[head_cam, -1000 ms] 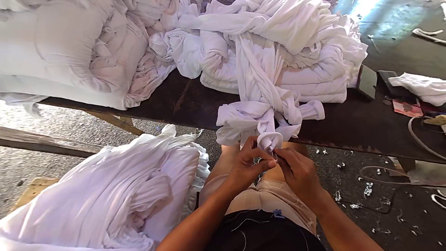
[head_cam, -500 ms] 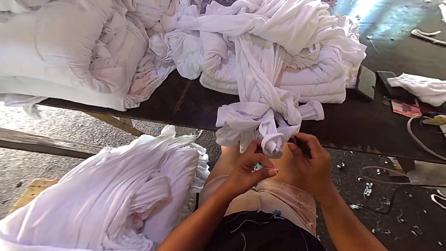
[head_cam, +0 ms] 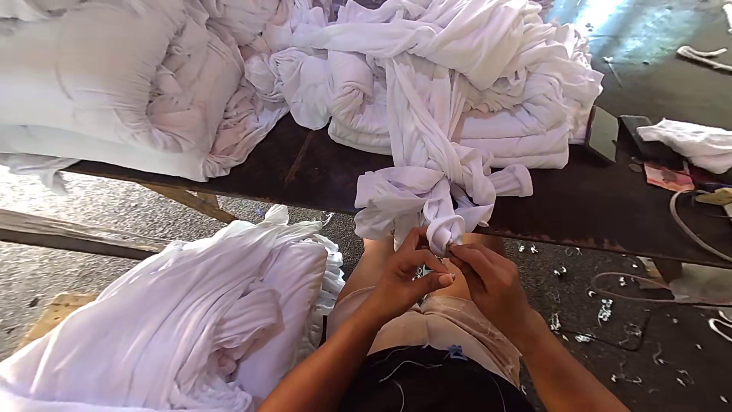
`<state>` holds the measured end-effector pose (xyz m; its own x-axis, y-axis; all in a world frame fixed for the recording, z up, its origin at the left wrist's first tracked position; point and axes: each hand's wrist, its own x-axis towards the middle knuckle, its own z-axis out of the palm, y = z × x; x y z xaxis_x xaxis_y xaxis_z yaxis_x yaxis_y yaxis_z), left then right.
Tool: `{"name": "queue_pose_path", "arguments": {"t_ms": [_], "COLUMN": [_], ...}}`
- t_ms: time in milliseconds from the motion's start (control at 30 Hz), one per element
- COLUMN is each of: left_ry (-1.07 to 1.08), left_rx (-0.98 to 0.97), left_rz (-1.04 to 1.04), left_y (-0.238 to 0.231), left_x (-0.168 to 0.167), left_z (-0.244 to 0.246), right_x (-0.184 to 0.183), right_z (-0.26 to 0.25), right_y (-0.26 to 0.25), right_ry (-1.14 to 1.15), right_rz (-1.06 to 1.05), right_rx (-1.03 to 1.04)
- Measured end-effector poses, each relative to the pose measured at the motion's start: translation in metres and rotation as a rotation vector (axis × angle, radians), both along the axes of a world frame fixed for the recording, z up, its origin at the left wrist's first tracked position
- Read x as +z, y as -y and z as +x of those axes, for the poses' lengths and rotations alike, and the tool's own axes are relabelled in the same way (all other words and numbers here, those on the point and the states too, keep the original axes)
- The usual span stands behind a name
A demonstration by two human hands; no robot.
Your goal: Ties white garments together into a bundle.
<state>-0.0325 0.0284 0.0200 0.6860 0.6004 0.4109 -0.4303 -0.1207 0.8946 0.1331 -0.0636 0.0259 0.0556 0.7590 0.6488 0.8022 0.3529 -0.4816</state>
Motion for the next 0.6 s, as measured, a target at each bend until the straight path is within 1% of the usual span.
{"name": "queue_pose_path", "arguments": {"t_ms": [167, 333, 467, 600], "left_ry": [0.019, 0.059, 0.080, 0.145], "left_rx": [-0.031, -0.088, -0.112, -0.127], "left_rz": [0.013, 0.032, -0.075, -0.204], "left_y": [0.000, -0.003, -0.006, -0.005], "left_x": [0.001, -0.002, -0.008, -0.009], "left_z": [0.000, -0.002, -0.003, -0.001], "right_x": [0.001, 0.007, 0.012, 0.015], "right_z": [0.005, 0.020, 0.026, 0.022], "right_y": [0.002, 0.002, 0.000, 0.000], "right_ry": [-0.060, -0.164, -0.345, -0.532], "right_rz": [-0.001, 0.071, 0.057, -0.096], "right_rx": [-0.009, -0.111, -0.150, -0.167]}}
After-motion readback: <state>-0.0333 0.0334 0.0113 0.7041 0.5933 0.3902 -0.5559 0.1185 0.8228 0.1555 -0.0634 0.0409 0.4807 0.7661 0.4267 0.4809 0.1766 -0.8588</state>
